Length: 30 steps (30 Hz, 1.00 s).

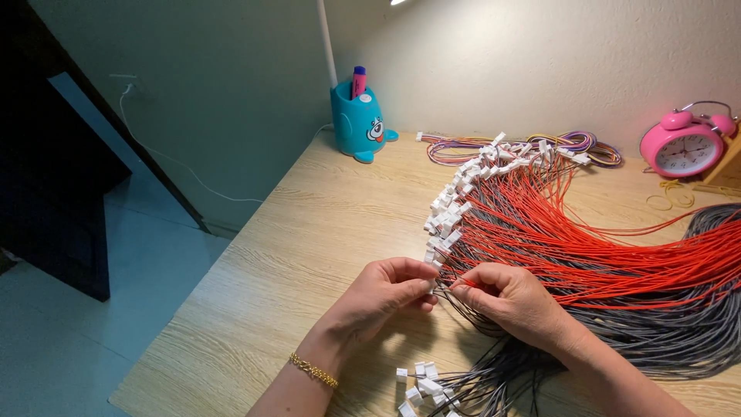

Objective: The person repeatedly picks up white plastic connectors and red or gray wires, then inserts the wire ends into the connectors one at a time. The completed units are placed on the table as the process continues.

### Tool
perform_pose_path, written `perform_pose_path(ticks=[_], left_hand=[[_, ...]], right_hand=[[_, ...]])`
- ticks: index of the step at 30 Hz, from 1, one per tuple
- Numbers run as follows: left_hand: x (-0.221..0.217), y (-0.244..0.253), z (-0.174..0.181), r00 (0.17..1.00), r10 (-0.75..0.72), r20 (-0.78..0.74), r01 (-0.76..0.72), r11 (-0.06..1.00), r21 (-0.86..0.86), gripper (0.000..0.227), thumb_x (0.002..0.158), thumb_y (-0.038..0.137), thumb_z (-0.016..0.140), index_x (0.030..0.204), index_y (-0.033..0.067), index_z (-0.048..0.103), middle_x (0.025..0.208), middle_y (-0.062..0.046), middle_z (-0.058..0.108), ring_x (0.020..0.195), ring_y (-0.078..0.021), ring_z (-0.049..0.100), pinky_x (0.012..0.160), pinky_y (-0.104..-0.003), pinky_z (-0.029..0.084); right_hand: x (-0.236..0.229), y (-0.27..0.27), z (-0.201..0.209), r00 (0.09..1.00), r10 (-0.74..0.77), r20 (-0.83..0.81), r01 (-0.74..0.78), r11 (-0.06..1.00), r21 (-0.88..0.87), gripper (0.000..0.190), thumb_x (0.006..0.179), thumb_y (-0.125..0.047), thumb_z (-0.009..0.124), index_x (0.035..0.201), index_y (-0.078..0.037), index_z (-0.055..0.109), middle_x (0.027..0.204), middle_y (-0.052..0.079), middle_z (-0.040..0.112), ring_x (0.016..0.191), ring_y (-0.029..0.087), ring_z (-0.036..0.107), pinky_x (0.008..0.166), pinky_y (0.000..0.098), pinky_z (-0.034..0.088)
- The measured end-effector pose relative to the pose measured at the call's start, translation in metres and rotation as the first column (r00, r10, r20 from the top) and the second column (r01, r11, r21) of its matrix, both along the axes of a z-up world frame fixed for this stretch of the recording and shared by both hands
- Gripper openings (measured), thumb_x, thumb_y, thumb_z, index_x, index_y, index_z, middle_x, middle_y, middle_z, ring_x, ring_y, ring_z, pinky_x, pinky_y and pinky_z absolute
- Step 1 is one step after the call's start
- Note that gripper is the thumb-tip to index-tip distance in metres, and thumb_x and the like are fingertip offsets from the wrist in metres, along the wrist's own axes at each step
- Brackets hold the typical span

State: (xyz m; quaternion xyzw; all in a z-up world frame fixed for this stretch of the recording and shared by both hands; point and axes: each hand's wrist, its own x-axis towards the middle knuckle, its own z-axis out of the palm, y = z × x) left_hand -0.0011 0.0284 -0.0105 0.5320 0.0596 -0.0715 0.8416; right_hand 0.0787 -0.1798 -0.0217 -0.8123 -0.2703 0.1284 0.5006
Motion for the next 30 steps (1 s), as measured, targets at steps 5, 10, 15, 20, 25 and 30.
perform_pose_path(ticks=[5,10,15,20,25,30], left_hand=[[0.005,-0.001,-0.010,1.000,-0.005,0.016,0.006,0.998,-0.056,0.017,0.085,-0.006,0.066,0.102,-0.0050,0.063,0.084,-0.018,0.065,0.073,-0.0246,0.065,0.068,-0.029,0.059],[0.004,-0.003,-0.011,0.999,-0.043,0.022,0.045,0.994,-0.097,0.024,0.084,-0.003,0.068,0.106,-0.0027,0.059,0.087,-0.021,0.065,0.075,-0.0256,0.065,0.070,-0.030,0.059],[0.005,-0.005,-0.013,1.000,-0.007,-0.029,0.004,0.995,-0.097,0.023,0.086,-0.007,0.064,0.108,-0.0023,0.060,0.091,-0.020,0.064,0.076,-0.0259,0.067,0.072,-0.031,0.061],[0.005,-0.006,-0.012,0.999,-0.014,-0.031,0.011,0.995,-0.102,0.023,0.086,-0.006,0.065,0.108,-0.0023,0.059,0.090,-0.020,0.065,0.078,-0.0253,0.067,0.072,-0.031,0.061],[0.005,-0.006,-0.011,0.999,-0.003,-0.035,0.000,0.996,-0.084,0.024,0.085,-0.005,0.066,0.107,-0.0023,0.060,0.090,-0.019,0.066,0.077,-0.0247,0.067,0.071,-0.031,0.061],[0.005,-0.005,-0.013,0.999,-0.005,-0.033,0.003,0.996,-0.087,0.026,0.085,-0.005,0.065,0.110,-0.0026,0.060,0.091,-0.019,0.065,0.079,-0.0248,0.067,0.072,-0.030,0.061]], right_hand=[[0.001,-0.001,-0.001,0.997,0.011,-0.081,-0.004,0.996,0.094,0.014,0.085,-0.018,0.074,0.082,-0.006,0.079,0.055,-0.006,0.043,0.050,0.006,0.031,0.044,0.0233,0.021],[0.000,0.000,-0.003,0.997,-0.015,-0.074,0.021,0.997,0.075,0.012,0.084,-0.017,0.075,0.079,-0.006,0.078,0.054,-0.006,0.042,0.050,0.006,0.031,0.045,0.0236,0.022],[-0.001,0.001,-0.001,0.998,-0.041,-0.039,0.041,0.999,0.002,0.013,0.083,-0.019,0.076,0.075,-0.008,0.077,0.054,-0.005,0.045,0.050,0.007,0.033,0.044,0.0239,0.025],[-0.005,0.002,0.006,0.998,-0.059,-0.035,0.058,0.997,-0.054,0.015,0.083,-0.021,0.076,0.073,-0.010,0.078,0.053,-0.005,0.045,0.050,0.007,0.033,0.045,0.0244,0.024],[-0.003,0.002,0.003,0.997,-0.071,-0.034,0.069,0.995,-0.071,0.016,0.083,-0.021,0.075,0.073,-0.010,0.079,0.054,-0.005,0.045,0.050,0.008,0.034,0.045,0.0250,0.025],[0.000,0.000,0.000,0.998,-0.038,-0.046,0.035,0.996,-0.077,0.017,0.084,-0.021,0.074,0.072,-0.010,0.078,0.053,-0.005,0.043,0.049,0.008,0.032,0.045,0.0256,0.023]])
